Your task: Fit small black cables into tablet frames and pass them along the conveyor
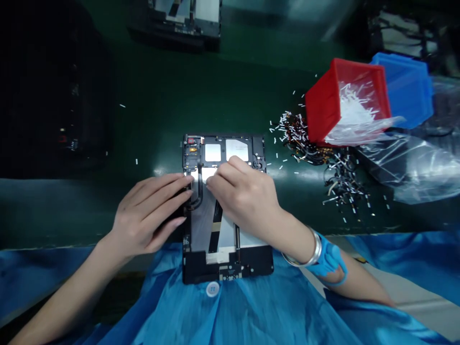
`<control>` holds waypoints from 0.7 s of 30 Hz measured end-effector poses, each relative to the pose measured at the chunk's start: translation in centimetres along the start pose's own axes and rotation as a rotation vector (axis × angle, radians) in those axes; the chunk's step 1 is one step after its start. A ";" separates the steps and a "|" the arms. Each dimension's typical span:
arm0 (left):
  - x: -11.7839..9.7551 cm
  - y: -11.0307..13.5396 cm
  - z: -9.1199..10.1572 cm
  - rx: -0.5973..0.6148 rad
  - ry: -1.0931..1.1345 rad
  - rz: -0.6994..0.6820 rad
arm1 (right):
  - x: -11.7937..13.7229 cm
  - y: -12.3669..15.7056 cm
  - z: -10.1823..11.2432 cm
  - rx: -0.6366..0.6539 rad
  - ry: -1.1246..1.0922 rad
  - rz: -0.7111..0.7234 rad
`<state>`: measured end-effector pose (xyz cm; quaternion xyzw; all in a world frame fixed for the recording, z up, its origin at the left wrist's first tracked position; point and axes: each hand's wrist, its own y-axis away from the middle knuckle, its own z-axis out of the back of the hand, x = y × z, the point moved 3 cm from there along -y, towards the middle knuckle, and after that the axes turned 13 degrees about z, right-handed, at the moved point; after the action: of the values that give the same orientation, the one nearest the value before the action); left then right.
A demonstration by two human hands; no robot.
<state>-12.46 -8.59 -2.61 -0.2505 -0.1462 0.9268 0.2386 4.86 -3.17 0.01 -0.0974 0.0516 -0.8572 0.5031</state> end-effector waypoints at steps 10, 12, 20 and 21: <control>0.7 0.3 0.2 -0.019 0.101 0.089 | 0.8 -3.2 0.4 0.234 0.091 0.072; 0.8 0.4 0.3 -0.024 0.115 0.110 | 0.7 -2.8 0.9 0.220 0.129 0.043; -0.9 3.6 0.3 -0.111 0.068 0.429 | -4.3 6.7 5.4 0.005 0.359 -0.588; -1.5 4.1 0.0 -0.100 0.061 0.479 | -4.3 8.0 5.3 0.018 0.369 -0.655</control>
<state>-12.84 -12.82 -3.57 -0.3173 -0.1209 0.9406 0.0035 14.90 -3.26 3.15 0.0518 0.0998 -0.9762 0.1856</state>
